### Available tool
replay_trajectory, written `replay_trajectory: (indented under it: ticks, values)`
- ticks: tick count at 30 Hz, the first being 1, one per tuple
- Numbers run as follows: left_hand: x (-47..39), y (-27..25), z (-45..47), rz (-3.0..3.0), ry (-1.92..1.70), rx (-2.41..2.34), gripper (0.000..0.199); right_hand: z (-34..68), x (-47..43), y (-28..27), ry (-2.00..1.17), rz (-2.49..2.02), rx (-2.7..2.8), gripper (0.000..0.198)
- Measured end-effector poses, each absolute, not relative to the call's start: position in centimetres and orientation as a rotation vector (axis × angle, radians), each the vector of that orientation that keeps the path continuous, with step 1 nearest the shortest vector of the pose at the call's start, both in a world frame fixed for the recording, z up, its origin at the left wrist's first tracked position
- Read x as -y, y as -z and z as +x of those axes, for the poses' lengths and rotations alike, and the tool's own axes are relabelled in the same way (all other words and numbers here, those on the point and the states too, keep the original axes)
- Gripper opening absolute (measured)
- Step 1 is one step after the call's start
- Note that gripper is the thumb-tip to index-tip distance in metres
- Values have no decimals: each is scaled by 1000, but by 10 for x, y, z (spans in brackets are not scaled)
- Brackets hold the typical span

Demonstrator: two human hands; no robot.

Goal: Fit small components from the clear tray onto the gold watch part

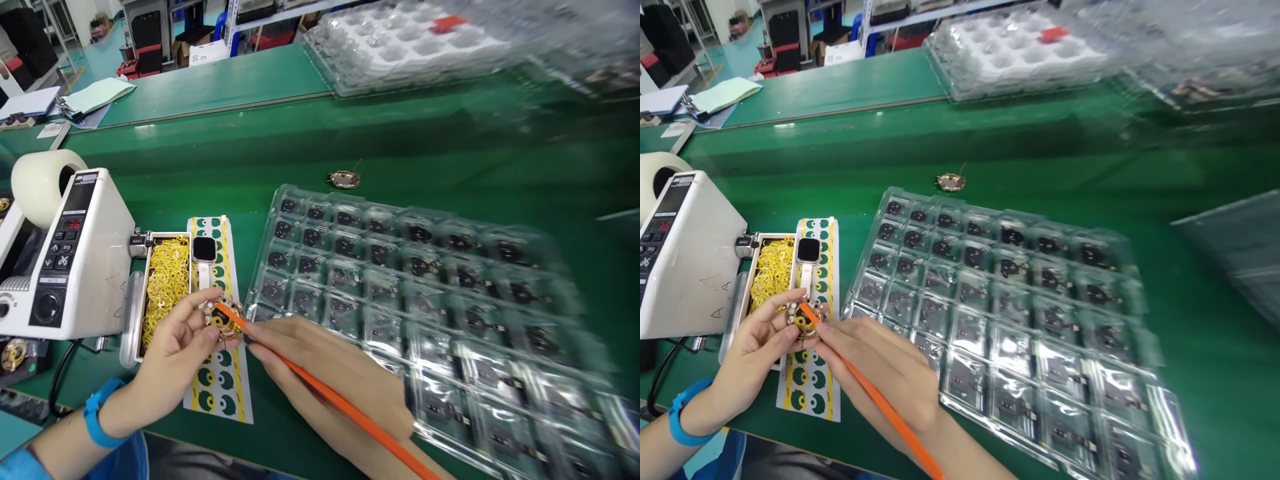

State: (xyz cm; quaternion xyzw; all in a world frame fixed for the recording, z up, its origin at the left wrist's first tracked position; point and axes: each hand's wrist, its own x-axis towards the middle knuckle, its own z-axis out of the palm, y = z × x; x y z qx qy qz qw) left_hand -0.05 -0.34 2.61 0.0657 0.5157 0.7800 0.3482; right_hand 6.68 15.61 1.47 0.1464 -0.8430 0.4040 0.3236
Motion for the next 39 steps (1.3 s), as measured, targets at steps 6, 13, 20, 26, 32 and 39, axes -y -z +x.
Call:
replay_trajectory:
  ticks: [6,13,20,26,32,39]
  values:
    - [1,-26,0,158,-2030,-1281,29,64,-149,-10,-1050,385,2178,17]
    - [1,-24,-2,130,-1997,-1353,32,62,-147,-1,-838,467,2164,15]
    - [4,-20,-4,72,-1922,-1521,31,60,-152,2,-525,735,2235,26]
    - [2,-26,-6,61,-1959,-1390,21,66,-159,-9,-1185,430,2144,20]
    - [0,-30,-7,88,-1842,-1476,19,67,-163,-9,-1611,-6,1867,37]
    - [1,-31,-3,101,-1749,-1623,12,66,-158,-7,-1668,89,1921,37]
